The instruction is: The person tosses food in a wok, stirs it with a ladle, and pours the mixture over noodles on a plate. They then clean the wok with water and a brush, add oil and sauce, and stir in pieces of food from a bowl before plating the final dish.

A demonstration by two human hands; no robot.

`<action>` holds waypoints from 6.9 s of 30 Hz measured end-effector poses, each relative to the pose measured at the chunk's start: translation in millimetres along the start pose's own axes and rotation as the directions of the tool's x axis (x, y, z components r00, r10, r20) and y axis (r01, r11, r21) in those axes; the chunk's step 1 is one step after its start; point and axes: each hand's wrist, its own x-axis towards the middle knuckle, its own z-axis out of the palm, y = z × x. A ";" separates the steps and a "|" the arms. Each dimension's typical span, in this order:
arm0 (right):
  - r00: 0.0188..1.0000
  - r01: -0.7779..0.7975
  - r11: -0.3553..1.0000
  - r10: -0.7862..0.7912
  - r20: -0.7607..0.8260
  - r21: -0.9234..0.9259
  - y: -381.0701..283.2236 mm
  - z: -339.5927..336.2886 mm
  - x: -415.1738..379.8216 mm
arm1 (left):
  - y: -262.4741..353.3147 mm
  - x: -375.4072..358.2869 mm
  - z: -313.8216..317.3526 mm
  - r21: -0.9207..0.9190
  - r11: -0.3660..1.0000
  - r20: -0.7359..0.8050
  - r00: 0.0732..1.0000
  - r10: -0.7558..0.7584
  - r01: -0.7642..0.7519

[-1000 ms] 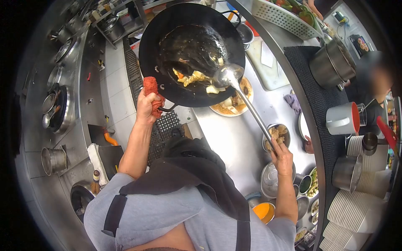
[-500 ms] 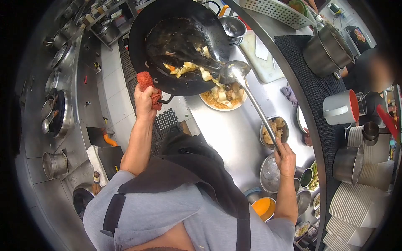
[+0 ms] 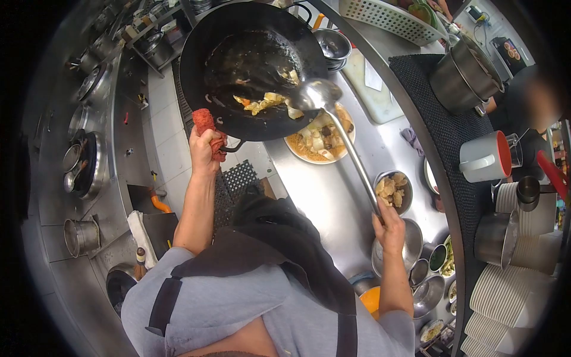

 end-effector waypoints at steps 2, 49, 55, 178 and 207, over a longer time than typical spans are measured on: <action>0.999 0.032 0.998 -0.032 -0.010 0.062 -10.8 25.7 14.2 | 2.4 -1.2 -4.8 -0.003 1.000 0.005 1.000 -0.003 0.003; 0.999 0.020 0.993 -0.016 0.033 -0.116 -5.9 58.4 3.3 | 11.9 -1.8 -1.4 -0.094 0.995 -0.062 0.997 -0.034 0.028; 0.999 0.031 0.965 -0.036 -0.013 -0.260 9.4 -20.0 -41.3 | -1.5 13.8 -4.1 -0.035 0.999 -0.072 0.997 0.015 -0.017; -0.937 0.351 -0.789 -0.298 0.185 0.504 -1012.8 404.7 -571.5 | 122.2 -502.9 -595.6 0.002 0.635 -0.998 -0.038 -0.043 -0.773; -0.876 -0.108 0.854 -0.324 0.357 0.509 -904.6 361.8 -693.6 | -36.7 -613.3 -481.7 -0.125 0.970 -0.825 -0.565 0.015 0.209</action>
